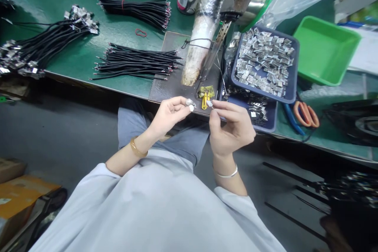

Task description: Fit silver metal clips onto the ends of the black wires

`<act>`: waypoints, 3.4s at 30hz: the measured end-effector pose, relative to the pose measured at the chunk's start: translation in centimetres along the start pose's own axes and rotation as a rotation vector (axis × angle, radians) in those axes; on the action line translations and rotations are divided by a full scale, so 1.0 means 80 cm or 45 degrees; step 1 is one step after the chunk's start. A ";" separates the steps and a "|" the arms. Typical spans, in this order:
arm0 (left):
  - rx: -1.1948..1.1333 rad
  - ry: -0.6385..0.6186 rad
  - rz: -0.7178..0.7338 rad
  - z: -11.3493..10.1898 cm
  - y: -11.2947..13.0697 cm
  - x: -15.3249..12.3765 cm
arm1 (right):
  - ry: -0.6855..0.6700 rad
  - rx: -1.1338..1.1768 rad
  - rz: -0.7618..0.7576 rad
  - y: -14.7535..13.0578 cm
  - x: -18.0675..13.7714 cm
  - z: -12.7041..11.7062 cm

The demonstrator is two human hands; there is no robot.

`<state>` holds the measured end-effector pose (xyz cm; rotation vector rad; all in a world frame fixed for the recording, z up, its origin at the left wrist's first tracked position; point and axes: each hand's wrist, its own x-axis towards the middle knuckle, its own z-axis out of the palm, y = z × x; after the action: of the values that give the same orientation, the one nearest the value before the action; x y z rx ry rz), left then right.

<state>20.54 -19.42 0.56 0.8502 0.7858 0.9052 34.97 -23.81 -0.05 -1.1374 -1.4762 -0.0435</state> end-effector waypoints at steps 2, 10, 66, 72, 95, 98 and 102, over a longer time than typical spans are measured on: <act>0.047 0.015 0.044 0.001 0.000 -0.001 | -0.067 -0.085 -0.164 -0.001 -0.001 0.000; 0.101 0.081 0.092 -0.001 0.000 0.006 | -0.104 0.106 0.224 0.008 -0.008 0.009; 0.329 0.160 0.229 0.001 0.015 0.026 | -0.247 -0.198 -0.024 0.009 0.016 0.014; 0.364 0.150 0.256 0.001 0.013 0.028 | -0.248 -0.204 -0.026 0.012 0.018 0.016; 0.781 0.020 0.626 -0.010 0.005 0.001 | -0.460 -0.143 0.020 0.011 0.024 -0.002; 0.652 -0.006 0.491 -0.015 0.006 0.002 | -0.308 -0.285 -0.193 0.010 0.019 -0.004; 0.561 0.064 0.427 -0.016 0.004 0.003 | 0.183 -0.215 0.057 0.004 0.011 -0.002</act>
<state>19.47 -18.70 0.25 1.3800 0.9195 1.0681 35.50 -23.21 0.50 -1.2762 -1.3380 -0.2178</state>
